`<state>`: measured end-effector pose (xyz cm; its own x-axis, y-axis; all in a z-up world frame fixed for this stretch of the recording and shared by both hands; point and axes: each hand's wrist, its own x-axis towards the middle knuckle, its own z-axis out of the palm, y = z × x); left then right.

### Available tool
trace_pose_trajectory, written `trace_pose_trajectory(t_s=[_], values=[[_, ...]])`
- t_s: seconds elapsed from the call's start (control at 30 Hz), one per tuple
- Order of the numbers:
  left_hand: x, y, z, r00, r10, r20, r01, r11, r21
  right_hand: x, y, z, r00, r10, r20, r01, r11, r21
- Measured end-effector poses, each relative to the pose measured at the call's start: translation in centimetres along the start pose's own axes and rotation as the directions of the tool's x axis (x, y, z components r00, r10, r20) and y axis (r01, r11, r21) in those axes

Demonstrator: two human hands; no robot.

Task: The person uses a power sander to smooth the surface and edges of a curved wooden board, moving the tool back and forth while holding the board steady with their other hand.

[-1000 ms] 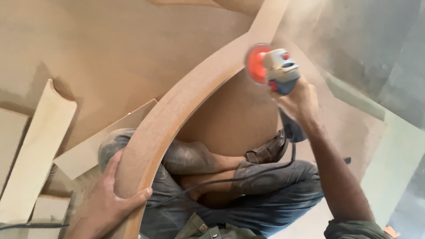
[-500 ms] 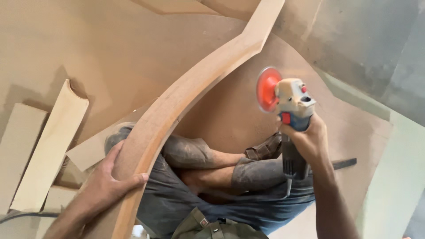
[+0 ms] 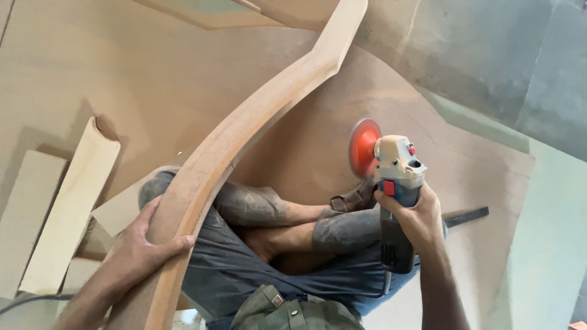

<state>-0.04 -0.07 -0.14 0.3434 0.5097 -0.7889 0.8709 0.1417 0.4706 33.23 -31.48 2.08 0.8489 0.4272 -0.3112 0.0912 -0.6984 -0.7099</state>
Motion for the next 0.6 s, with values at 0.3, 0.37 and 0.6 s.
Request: trace_pose_trajectory(t_s=[0.3,0.37,0.6], values=[[-1.4,0.8,2.2,0.993,0.043,-0.108,-0.009,0.955,0.297,-1.1,-1.1,2.1,0.992,-0.079,0.098,0.081,0.997,-0.013],[-1.5,1.5,2.4,0.994,0.021,-0.105,0.01,0.958,0.286,-0.8,-2.5,2.9,0.985,-0.095,0.142,0.101,0.994,-0.032],[-1.5,1.7,1.4,0.999,0.006,-0.054,0.005,0.982,0.19,0.6,-5.6,6.5,0.942,-0.148,0.302,0.198,0.97,-0.142]])
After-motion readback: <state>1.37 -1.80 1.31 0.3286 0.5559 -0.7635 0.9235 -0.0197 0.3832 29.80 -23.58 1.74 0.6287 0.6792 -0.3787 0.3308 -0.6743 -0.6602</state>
